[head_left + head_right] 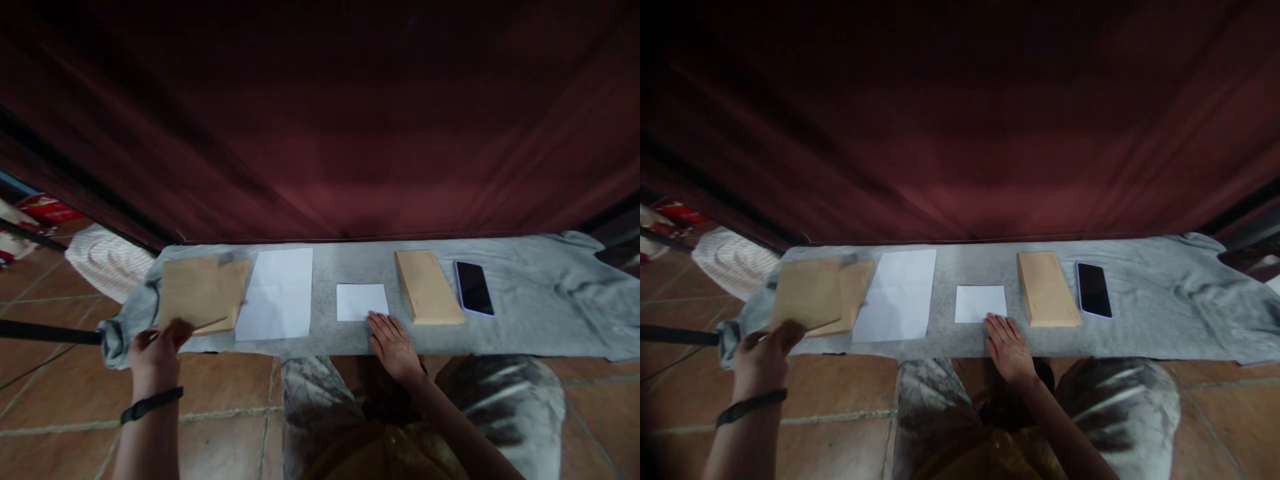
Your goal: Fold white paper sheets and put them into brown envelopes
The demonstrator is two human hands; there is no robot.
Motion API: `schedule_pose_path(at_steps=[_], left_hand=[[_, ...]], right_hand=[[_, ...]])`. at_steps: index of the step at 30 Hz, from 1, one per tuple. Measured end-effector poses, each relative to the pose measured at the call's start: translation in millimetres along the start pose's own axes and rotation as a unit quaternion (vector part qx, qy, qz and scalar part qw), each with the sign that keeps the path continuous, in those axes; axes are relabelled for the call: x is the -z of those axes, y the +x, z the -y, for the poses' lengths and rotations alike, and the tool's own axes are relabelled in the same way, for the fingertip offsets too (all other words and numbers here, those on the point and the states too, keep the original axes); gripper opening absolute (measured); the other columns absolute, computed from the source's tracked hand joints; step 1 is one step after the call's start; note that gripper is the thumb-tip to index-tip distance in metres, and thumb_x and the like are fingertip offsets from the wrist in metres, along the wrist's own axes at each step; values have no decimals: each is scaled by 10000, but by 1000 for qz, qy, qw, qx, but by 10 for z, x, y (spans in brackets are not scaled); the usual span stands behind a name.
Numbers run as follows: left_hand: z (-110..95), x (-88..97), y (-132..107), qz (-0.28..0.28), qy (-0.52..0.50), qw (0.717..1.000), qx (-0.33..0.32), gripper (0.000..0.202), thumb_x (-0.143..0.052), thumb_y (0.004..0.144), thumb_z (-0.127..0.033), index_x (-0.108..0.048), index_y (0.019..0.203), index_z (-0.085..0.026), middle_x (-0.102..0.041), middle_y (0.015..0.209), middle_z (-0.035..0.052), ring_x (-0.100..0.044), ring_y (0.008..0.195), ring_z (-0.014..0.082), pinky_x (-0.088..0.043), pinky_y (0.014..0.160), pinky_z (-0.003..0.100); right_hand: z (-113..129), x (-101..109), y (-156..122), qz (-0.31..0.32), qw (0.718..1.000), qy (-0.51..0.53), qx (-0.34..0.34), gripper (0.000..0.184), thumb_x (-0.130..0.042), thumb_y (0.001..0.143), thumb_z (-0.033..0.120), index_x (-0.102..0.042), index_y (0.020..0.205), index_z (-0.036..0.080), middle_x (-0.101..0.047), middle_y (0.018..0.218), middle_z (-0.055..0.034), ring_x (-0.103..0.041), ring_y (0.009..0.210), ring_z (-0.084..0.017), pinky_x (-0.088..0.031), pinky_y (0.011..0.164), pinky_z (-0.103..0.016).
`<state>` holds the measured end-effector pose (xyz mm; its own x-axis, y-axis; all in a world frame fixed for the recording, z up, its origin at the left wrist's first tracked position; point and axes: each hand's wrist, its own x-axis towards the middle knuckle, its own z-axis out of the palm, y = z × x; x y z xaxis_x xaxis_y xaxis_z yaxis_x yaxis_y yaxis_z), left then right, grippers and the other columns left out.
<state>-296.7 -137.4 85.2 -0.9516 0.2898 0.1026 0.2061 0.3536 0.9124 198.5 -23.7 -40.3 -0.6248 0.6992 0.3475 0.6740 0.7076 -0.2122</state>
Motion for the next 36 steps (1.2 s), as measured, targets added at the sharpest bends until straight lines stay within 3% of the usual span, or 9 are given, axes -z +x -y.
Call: schedule_pose_path(at_steps=[3, 7, 15, 19, 24, 27, 32, 34, 36], left_hand=[[-86, -120, -295, 78, -97, 989, 85, 269, -679, 668, -234, -418, 733, -221, -650, 739, -25, -699, 897, 210, -627, 814, 434], [-153, -521, -897, 142, -181, 960, 162, 303, -696, 618, -164, -407, 682, -228, -661, 721, -39, -710, 985, 227, -622, 902, 443], [-166, -1382, -2091, 215, -291, 915, 177, 72, -688, 765, -231, -617, 776, -227, -766, 1022, 49, -681, 1146, 253, -594, 978, 427], [-236, -1556, -2256, 200, -334, 891, 233, 55, -665, 820, -162, -649, 838, -211, -762, 1092, 42, -690, 1131, 199, -586, 971, 356], [-327, -1590, -2310, 224, -381, 828, 345, 97, -679, 798, -72, -658, 826, -162, -772, 874, 24, -751, 891, 160, -609, 883, 325], [-305, -1549, -2405, 255, -368, 817, 363, 110, -653, 788, -40, -648, 769, -148, -763, 797, 30, -752, 823, 156, -601, 895, 335], [-234, -1457, -2535, 326, -329, 828, 316, 108, -742, 746, -166, -637, 768, -150, -757, 806, 58, -752, 875, 215, -588, 908, 383], [-223, -1431, -2577, 387, -246, 867, 194, 168, -741, 779, -289, -657, 852, -163, -759, 854, 72, -750, 869, 241, -597, 875, 422], [-218, -1430, -2638, 434, -103, 894, -29, 238, -659, 858, -372, -677, 1007, -187, -758, 1027, 105, -728, 994, 266, -578, 927, 457]], right_hand=[[19, 20, 11, 4, 1000, -1, -9, 513, -413, 1019, 226, -393, 1531, 200, -476, 1530, -61, -466, 1395, -230, -321, 1200, -472], [35, 38, 20, 6, 1000, 4, -19, 490, -419, 1021, 233, -427, 1509, 192, -483, 1526, -60, -464, 1396, -226, -316, 1203, -467], [48, 59, 34, 6, 1000, 8, -23, 476, -434, 1017, 236, -454, 1491, 194, -487, 1523, -56, -461, 1397, -218, -314, 1205, -453], [53, 62, 42, 7, 999, 13, -28, 457, -440, 1018, 241, -481, 1469, 183, -483, 1526, -56, -457, 1398, -219, -300, 1210, -450], [51, 66, 47, 9, 999, 29, -30, 463, -468, 1006, 232, -485, 1466, 180, -494, 1518, -71, -458, 1396, -222, -302, 1207, -459], [57, 78, 48, 10, 999, 36, -35, 465, -461, 1008, 227, -480, 1471, 189, -494, 1518, -70, -459, 1396, -223, -301, 1206, -461], [64, 97, 57, 17, 998, 38, -40, 463, -449, 1014, 225, -476, 1474, 186, -487, 1523, -68, -456, 1397, -225, -298, 1206, -464], [63, 97, 59, 20, 998, 37, -39, 470, -452, 1010, 225, -473, 1477, 184, -483, 1526, -72, -453, 1400, -229, -295, 1207, -470], [59, 92, 57, 23, 998, 37, -38, 479, -455, 1004, 221, -469, 1481, 182, -480, 1528, -73, -449, 1403, -232, -288, 1211, -473]])
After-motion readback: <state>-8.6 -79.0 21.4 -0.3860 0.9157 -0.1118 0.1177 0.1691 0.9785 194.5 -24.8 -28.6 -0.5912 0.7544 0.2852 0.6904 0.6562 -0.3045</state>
